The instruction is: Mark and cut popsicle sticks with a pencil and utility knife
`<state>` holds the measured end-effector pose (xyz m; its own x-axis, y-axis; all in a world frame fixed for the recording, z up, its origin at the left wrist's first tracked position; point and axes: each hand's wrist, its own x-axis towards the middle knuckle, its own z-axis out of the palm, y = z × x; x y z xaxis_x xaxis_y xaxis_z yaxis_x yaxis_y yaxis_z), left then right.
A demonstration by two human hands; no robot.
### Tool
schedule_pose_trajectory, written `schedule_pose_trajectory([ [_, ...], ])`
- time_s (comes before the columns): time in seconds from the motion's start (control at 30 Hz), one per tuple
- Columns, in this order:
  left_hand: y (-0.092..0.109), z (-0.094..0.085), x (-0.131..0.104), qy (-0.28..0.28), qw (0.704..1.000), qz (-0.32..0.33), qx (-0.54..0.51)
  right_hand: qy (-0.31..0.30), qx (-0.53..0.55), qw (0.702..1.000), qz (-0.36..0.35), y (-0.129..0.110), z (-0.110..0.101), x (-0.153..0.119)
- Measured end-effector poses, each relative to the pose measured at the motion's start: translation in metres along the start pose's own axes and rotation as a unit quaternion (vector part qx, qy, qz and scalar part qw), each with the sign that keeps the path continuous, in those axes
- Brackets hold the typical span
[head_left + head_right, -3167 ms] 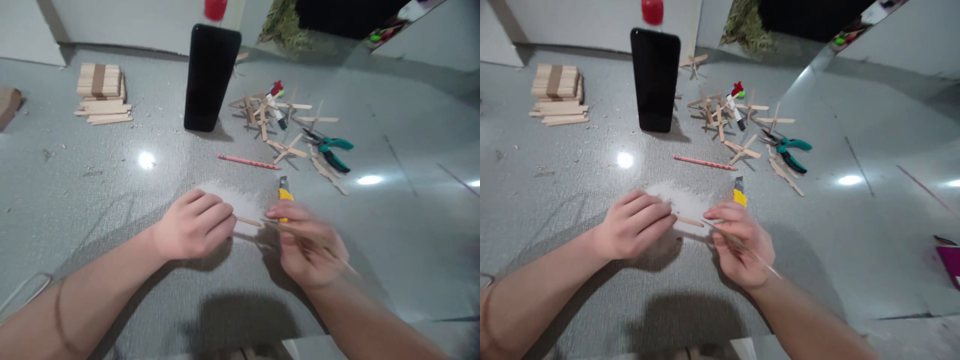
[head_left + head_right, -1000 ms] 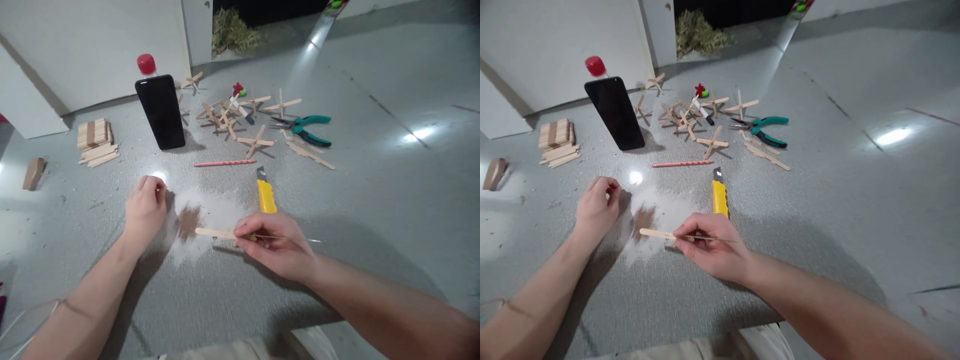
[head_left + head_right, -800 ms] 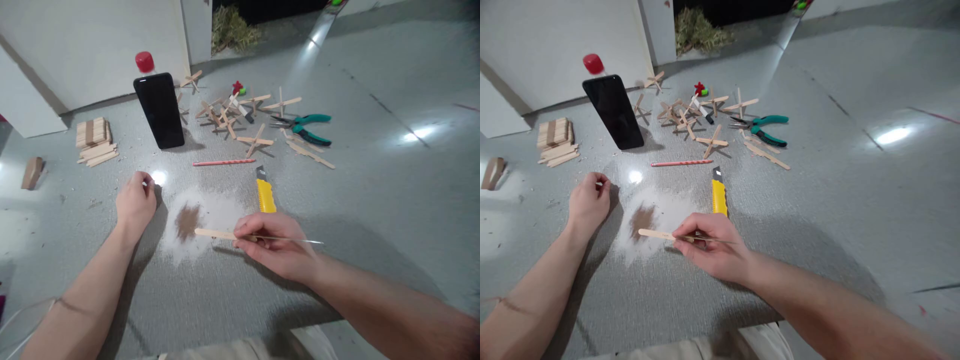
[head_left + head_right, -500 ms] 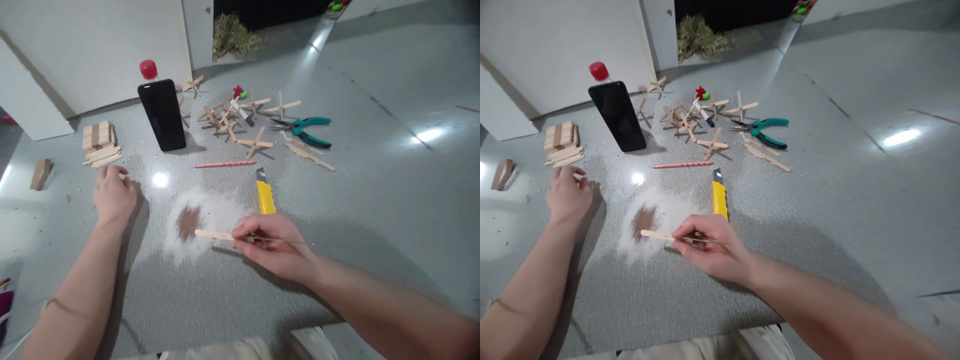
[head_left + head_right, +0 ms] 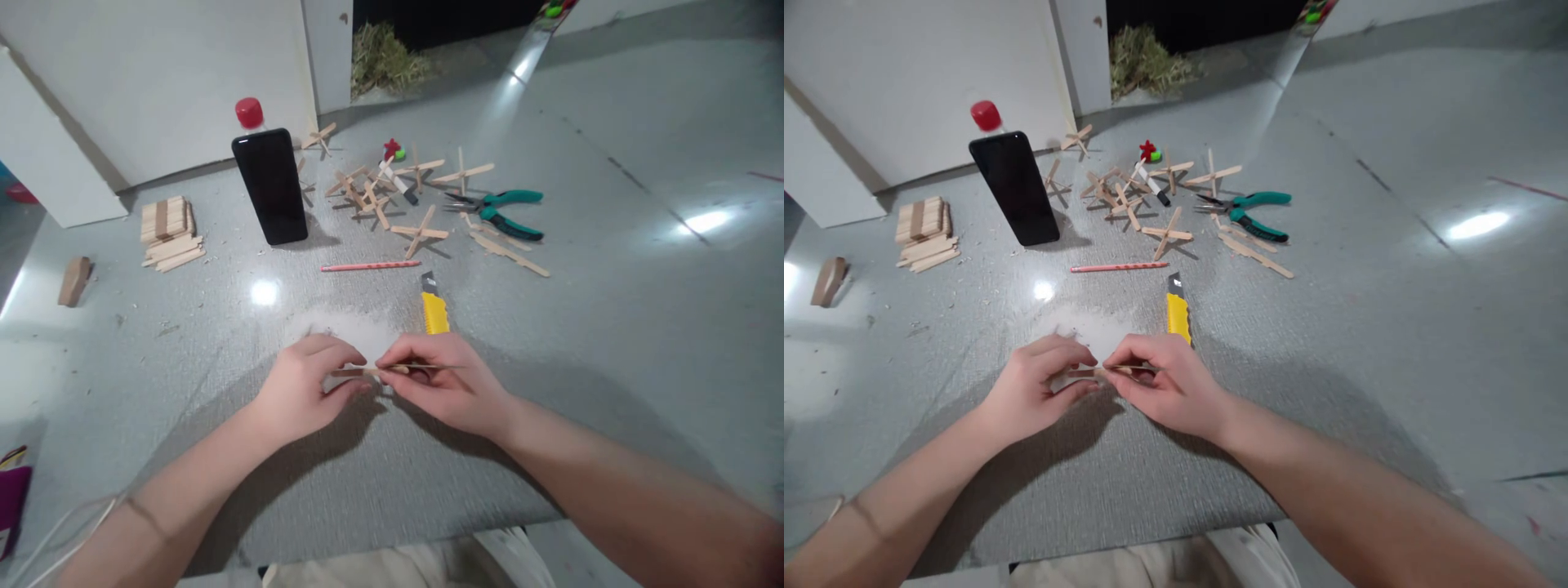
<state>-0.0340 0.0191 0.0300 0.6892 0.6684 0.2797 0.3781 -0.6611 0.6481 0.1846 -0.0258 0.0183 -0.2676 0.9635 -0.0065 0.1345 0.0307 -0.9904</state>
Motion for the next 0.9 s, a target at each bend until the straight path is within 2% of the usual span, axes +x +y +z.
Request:
schedule_pose_trajectory([
  [0.13,-0.0036,0.0098,-0.0037,0.040,0.998,0.056,0.007,0.008,0.008,1.000,0.008,0.0008,0.0026,-0.0015],
  [0.27,-0.0075,0.0113,-0.0042,0.062,0.988,0.140,0.026,0.018,0.058,0.998,0.028,0.0005,0.0031,-0.0015],
  [0.43,-0.0097,0.0083,-0.0057,0.047,0.972,0.218,0.077,0.008,0.084,0.995,0.051,-0.0023,0.0031,-0.0026],
  [0.67,-0.0082,0.0060,-0.0062,0.024,0.967,0.237,0.093,0.001,0.067,0.996,0.058,-0.0047,0.0043,-0.0044],
  [0.9,-0.0065,0.0081,-0.0050,0.032,0.978,0.199,0.054,0.004,0.064,0.997,0.053,-0.0054,0.0025,-0.0048],
])
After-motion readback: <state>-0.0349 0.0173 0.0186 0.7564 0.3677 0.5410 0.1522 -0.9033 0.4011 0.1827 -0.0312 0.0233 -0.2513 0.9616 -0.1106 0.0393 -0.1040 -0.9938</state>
